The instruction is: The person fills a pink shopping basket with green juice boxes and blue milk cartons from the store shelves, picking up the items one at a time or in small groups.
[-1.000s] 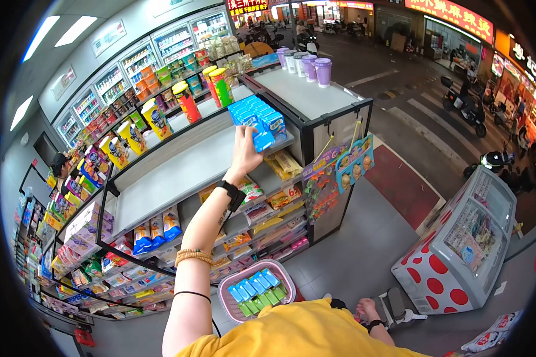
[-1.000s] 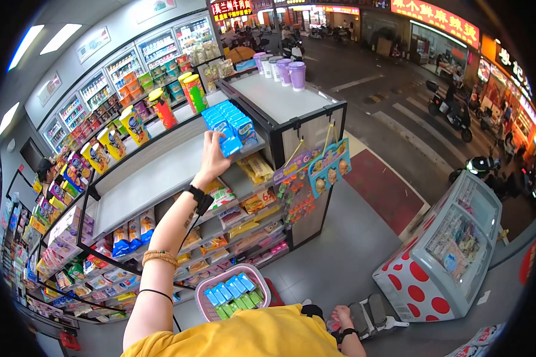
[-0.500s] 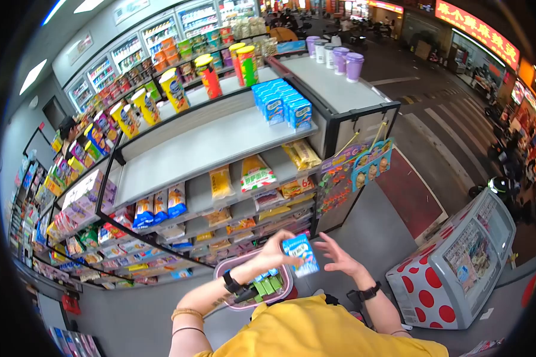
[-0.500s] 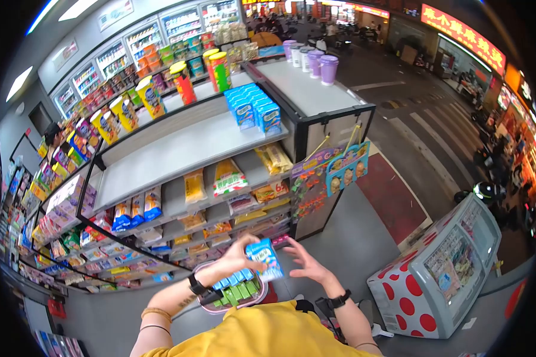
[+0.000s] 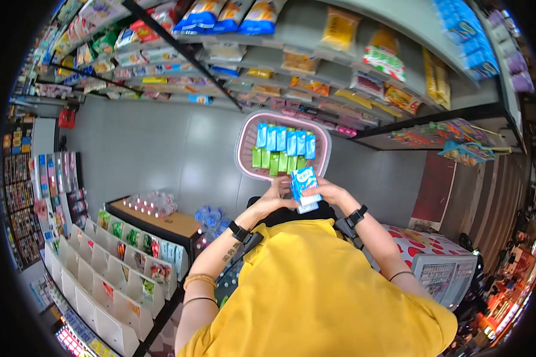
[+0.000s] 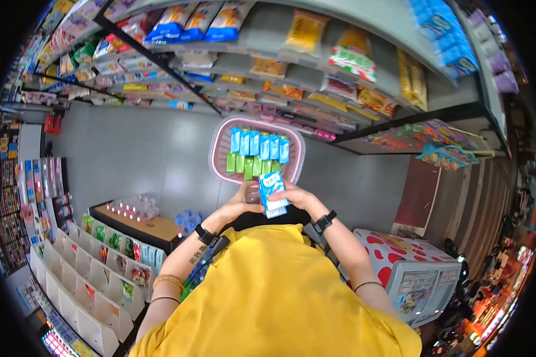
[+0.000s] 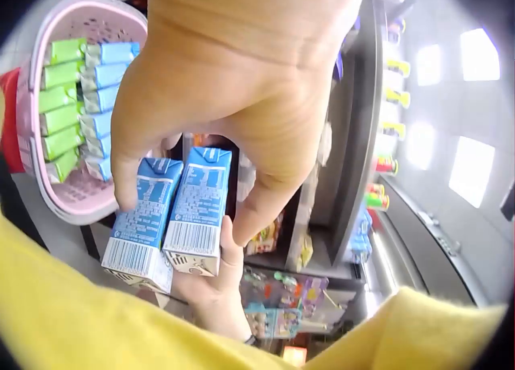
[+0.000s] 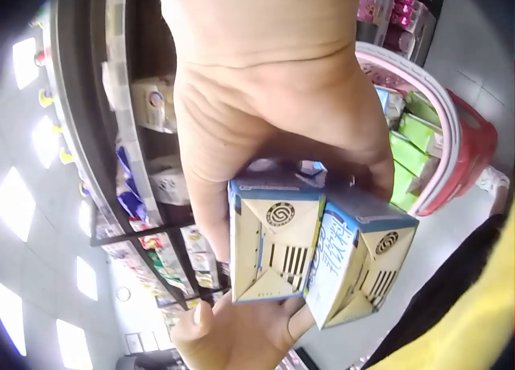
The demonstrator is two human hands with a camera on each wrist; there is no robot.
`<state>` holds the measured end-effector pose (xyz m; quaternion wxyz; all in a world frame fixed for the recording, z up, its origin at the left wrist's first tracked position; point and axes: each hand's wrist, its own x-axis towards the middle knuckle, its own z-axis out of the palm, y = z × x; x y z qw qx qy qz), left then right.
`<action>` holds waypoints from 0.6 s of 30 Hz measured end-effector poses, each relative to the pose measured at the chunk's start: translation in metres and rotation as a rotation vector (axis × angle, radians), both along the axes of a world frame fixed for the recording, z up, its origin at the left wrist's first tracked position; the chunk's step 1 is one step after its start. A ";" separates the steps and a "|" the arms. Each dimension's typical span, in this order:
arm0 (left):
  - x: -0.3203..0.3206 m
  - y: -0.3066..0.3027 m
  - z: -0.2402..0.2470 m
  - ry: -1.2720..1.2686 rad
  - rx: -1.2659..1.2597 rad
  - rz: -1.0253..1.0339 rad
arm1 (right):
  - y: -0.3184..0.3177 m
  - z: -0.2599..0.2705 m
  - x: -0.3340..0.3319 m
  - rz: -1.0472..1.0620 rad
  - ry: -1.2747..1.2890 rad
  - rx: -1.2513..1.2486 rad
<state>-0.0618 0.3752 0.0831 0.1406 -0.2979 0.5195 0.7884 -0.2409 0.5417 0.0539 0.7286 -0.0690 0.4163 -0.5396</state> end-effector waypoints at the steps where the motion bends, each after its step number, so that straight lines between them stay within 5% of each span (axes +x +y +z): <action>1: 0.013 -0.005 0.001 -0.070 -0.062 0.091 | -0.015 -0.005 0.003 0.021 -0.047 0.016; 4: 0.068 -0.023 -0.036 -0.267 -0.281 0.251 | -0.050 -0.080 0.022 0.028 0.128 0.213; 12: 0.191 -0.011 -0.060 -0.482 -0.150 0.610 | -0.157 -0.153 0.055 -0.051 0.335 0.290; 18: 0.229 0.011 -0.066 -0.519 -0.050 0.747 | -0.192 -0.207 0.083 0.073 0.931 0.736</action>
